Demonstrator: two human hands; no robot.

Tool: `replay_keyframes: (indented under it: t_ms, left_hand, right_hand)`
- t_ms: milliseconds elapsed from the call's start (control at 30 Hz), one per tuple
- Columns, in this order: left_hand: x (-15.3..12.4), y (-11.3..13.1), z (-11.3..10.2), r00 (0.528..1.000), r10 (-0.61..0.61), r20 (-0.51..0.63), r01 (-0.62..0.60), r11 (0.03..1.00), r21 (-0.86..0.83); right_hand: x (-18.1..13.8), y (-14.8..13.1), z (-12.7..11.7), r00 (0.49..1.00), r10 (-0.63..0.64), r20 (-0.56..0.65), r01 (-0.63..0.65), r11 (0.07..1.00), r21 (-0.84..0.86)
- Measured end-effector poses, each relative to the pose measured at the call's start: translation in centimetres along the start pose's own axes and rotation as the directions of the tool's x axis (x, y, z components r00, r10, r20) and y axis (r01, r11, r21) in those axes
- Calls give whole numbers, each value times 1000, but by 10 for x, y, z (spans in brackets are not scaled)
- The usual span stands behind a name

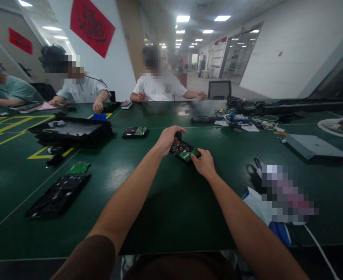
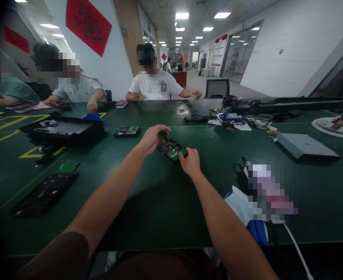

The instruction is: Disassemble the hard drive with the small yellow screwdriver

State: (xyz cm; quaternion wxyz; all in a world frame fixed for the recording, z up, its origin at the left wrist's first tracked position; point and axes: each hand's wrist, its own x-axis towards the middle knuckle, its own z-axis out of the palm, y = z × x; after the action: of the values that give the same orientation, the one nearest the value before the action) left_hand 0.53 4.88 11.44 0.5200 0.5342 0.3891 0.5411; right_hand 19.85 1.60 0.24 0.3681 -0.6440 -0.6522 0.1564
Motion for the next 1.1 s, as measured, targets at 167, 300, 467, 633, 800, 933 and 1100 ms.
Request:
replay_keyframes:
  t_ms: [167,300,467,633,800,933,1100]
  left_hand:
    - [0,-1,0,996,-50,75,56,995,-78]
    - [2,-3,0,995,-100,21,102,978,-180]
    - [0,-1,-1,998,-57,5,57,992,-108]
    - [-4,5,-3,1000,2,20,-2,1000,25]
    - [-5,7,-4,997,-8,74,11,999,-31]
    - [-5,7,-3,998,-3,65,7,998,-62]
    - [-5,7,-4,997,8,74,-5,999,-41]
  right_hand:
    - [1,2,2,999,-30,-31,30,1000,-9]
    - [1,2,2,1000,-11,-24,11,1000,6]
    - [-1,-1,1,1000,16,-17,-16,999,28]
    - [-1,-5,0,997,81,13,-82,991,103]
    - [-1,-7,0,995,98,-4,-97,989,108]
    - [0,-7,2,996,78,-51,-75,995,63]
    - [2,-6,5,995,27,-100,-28,1000,-8]
